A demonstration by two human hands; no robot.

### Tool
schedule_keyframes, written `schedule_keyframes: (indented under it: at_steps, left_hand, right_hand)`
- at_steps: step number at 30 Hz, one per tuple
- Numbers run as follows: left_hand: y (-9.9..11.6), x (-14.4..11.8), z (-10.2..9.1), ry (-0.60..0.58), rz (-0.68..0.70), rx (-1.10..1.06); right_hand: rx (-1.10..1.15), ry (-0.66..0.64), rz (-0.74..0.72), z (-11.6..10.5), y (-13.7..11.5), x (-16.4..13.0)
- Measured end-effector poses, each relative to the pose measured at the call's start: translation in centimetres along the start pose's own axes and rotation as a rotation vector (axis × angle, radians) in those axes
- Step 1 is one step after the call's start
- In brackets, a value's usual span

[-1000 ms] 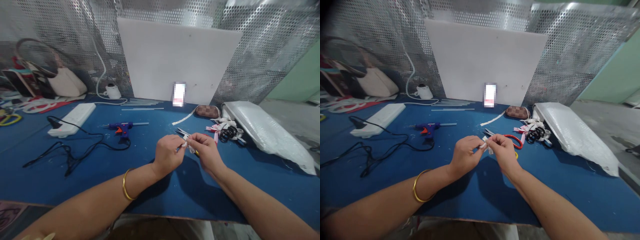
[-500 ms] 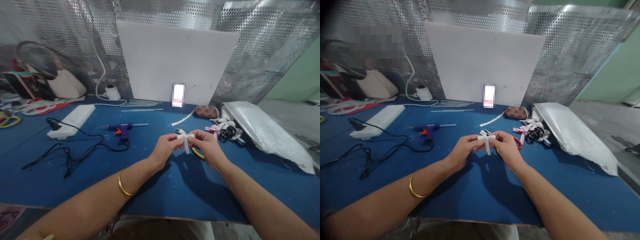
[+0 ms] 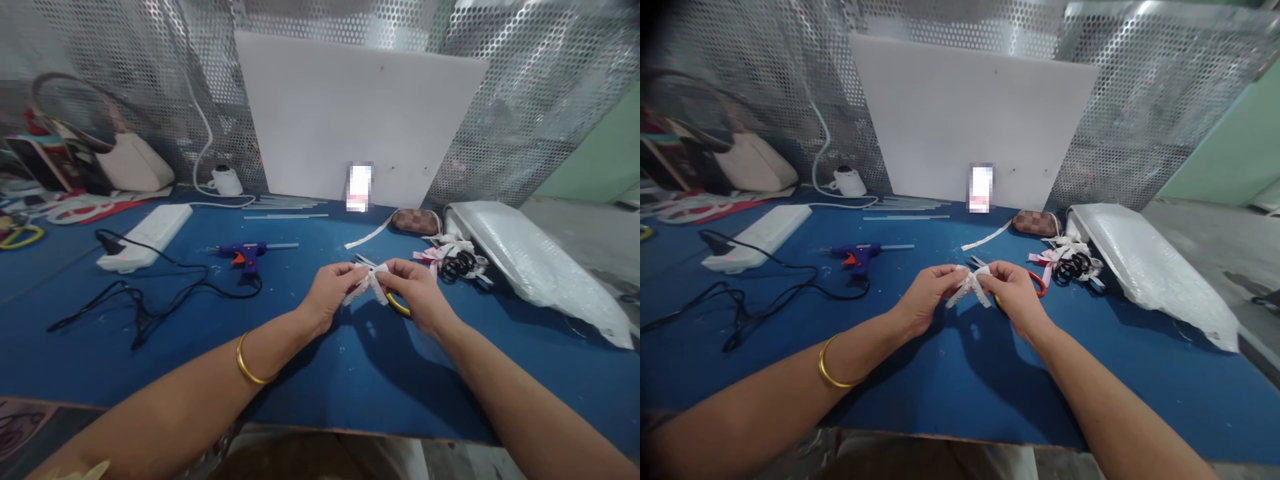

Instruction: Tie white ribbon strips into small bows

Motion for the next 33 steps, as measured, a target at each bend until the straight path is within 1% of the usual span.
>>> schedule_keyframes:
  at_steps: [2, 5, 8, 10, 12, 15, 17, 19, 22, 24, 25, 26, 28, 30, 33]
  left_hand:
    - [0.0, 0.0, 0.0, -0.002, 0.003, 0.035]
    - [0.0, 0.0, -0.1, 0.066, 0.047, 0.086]
    - [0.0, 0.0, -0.1, 0.108, 0.086, 0.088]
    - [0.0, 0.0, -0.1, 0.079, 0.066, 0.090]
    - [0.0, 0.0, -0.1, 0.044, 0.020, 0.101]
    - [-0.1, 0.0, -0.2, 0.056, -0.010, 0.102]
    - [-0.2, 0.0, -0.1, 0.084, -0.026, 0.036]
    - [-0.2, 0.0, 0.0, 0.092, -0.081, -0.091]
    - [-0.3, 0.1, 0.1, 0.061, -0.218, -0.293]
    - [-0.4, 0.2, 0.0, 0.042, -0.288, -0.366]
    - [-0.4, 0.3, -0.1, 0.039, -0.304, -0.381]
    - [-0.4, 0.4, -0.2, 0.046, -0.309, -0.392]
    - [-0.5, 0.5, -0.4, 0.062, -0.275, -0.362]
    - [-0.5, 0.6, -0.6, 0.079, -0.184, -0.234]
    - [-0.5, 0.4, -0.7, 0.084, -0.034, 0.029]
  right_hand:
    - [-0.035, -0.010, -0.013, 0.1, 0.1, 0.0]
    - [-0.072, -0.017, -0.045, 0.2, 0.1, 0.0]
    - [-0.082, 0.016, -0.062, 0.3, 0.3, 0.0]
    - [-0.087, 0.031, -0.066, 0.4, 0.4, 0.0]
    - [-0.114, 0.014, -0.070, 0.4, 0.5, 0.0]
    - [-0.239, 0.030, -0.113, 0.4, 0.6, -0.1]
    - [-0.354, 0.073, -0.197, 0.4, 0.5, -0.3]
    - [-0.491, 0.095, -0.339, 0.4, 0.4, -0.6]
    - [-0.715, 0.061, -0.578, 0.5, 0.1, -1.0]
    - [-0.815, 0.037, -0.691, 0.4, 0.2, -1.1]
    - [-0.847, 0.038, -0.723, 0.4, 0.2, -1.0]
    - [-0.867, 0.042, -0.734, 0.3, 0.3, -1.0]
    - [-0.866, 0.056, -0.695, 0.3, 0.4, -0.8]
    - [-0.806, 0.065, -0.616, 0.4, 0.4, -0.6]
    - [-0.696, 0.100, -0.525, 0.5, 0.4, -0.5]
Point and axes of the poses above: each hand's wrist, its own x-axis towards the middle knuckle, its own z-axis out of the palm, y = z × x, the point moved 1 cm from there along x, towards the middle knuckle, and after that the axes turned 5 degrees about -y, right-handed, at the moved point
